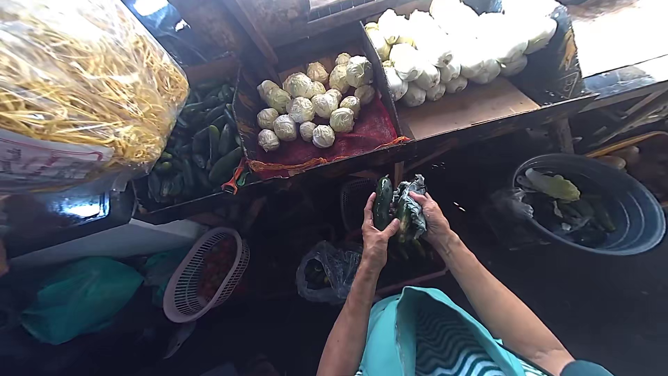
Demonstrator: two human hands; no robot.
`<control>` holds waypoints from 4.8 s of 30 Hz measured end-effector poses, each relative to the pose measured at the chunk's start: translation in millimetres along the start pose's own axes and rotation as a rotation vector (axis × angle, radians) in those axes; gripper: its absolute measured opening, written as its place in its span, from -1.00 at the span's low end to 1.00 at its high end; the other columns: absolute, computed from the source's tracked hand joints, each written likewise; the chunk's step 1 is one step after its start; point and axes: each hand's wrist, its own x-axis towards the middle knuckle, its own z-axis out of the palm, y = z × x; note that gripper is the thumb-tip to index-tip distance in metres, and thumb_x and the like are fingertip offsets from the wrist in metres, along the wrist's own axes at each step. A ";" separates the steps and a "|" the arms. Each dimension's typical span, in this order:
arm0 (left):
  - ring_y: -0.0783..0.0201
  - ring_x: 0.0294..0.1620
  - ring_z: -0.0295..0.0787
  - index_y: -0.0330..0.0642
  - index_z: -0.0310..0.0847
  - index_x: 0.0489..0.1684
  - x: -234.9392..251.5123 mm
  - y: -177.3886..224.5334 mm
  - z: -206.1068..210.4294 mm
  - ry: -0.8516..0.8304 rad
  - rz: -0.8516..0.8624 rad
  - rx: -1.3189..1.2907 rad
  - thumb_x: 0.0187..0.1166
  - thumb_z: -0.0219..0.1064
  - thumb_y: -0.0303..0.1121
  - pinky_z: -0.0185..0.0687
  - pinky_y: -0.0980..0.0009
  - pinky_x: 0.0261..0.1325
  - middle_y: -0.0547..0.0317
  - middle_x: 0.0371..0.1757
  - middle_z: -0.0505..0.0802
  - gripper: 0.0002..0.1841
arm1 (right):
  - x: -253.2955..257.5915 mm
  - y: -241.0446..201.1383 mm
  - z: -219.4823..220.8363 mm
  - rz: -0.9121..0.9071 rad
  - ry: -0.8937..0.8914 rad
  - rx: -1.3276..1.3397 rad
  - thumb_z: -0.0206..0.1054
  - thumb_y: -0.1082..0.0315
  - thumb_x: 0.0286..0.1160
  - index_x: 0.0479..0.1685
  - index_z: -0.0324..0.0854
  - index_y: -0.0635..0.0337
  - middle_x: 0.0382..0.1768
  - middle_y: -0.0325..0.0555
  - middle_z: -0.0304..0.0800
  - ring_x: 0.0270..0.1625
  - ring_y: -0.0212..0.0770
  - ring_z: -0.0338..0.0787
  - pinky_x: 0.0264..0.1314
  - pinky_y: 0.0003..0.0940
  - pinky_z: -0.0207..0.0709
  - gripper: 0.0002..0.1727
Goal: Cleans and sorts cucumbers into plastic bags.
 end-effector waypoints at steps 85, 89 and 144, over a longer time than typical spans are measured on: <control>0.42 -0.44 0.69 -0.43 0.24 0.59 6.8 155.1 -326.8 -0.071 0.111 0.093 0.86 0.00 -0.31 0.71 0.48 -0.36 0.10 -0.18 0.75 -0.55 | -80.2 154.2 303.9 -0.207 -0.068 -0.167 -0.06 0.00 0.88 0.16 0.50 0.04 -0.40 -0.29 0.77 -0.44 -0.40 0.77 -0.40 -0.38 0.74 -0.64; 0.24 0.30 0.60 -0.51 0.20 0.61 0.1 157.2 -327.1 0.005 -0.046 0.027 0.83 -0.10 -0.52 0.52 0.37 0.41 -0.24 0.38 0.61 -0.58 | -107.0 240.0 322.2 -0.841 -0.329 -0.677 0.14 0.54 0.48 0.38 0.64 0.42 0.60 0.12 0.53 0.67 -0.18 0.49 0.70 -0.30 0.35 -0.53; 0.23 -0.03 0.84 -0.43 0.41 0.33 85.3 150.8 -328.8 -0.183 -0.197 -0.319 0.85 -0.07 -0.43 0.74 0.29 0.13 -0.07 0.05 0.85 -0.70 | -104.5 232.8 287.5 -0.670 -0.113 -0.674 0.47 0.46 0.20 0.34 0.58 0.45 0.10 -0.11 0.87 0.08 -0.47 0.84 0.21 -0.48 0.74 -0.41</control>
